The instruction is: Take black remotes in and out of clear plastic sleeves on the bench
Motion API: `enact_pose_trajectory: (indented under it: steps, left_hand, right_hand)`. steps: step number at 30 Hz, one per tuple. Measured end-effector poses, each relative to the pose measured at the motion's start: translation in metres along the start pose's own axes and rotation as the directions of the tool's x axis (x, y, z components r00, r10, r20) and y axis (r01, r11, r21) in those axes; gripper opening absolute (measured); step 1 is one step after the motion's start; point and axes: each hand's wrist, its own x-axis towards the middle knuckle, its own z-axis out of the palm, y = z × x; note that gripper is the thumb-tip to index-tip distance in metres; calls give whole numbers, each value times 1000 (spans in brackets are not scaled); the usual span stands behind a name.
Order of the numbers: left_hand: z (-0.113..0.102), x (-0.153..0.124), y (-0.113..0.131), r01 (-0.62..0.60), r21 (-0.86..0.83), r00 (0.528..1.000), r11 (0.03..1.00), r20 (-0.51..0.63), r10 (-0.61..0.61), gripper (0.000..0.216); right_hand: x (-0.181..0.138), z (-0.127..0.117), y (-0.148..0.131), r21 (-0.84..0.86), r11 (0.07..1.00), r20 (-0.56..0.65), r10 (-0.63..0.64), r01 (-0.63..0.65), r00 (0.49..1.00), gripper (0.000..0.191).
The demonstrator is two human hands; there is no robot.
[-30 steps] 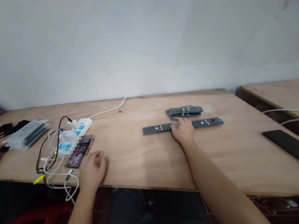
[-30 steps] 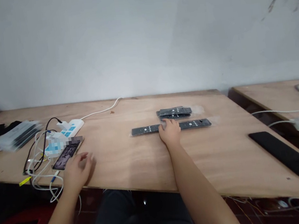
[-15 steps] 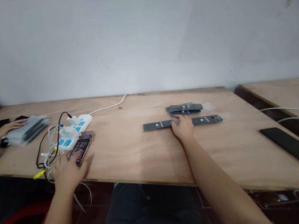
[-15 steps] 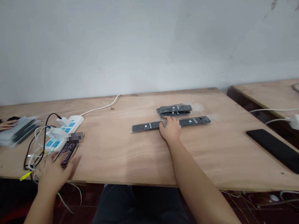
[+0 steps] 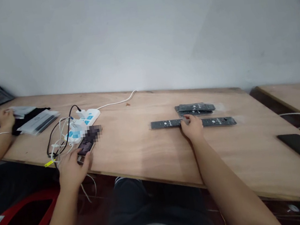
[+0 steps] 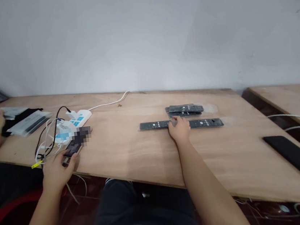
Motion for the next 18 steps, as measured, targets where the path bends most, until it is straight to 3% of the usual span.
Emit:
enact_pose_trajectory:
  steps: [5,18]
  left_hand:
    - [1,7,3,-37,-24,999,999,13,37,50]
    - [6,5,0,-101,-117,991,988,-101,89,39]
  right_hand:
    - [3,7,7,32,999,-37,-2,3,999,45]
    - [6,13,15,76,996,-73,-30,35,997,43]
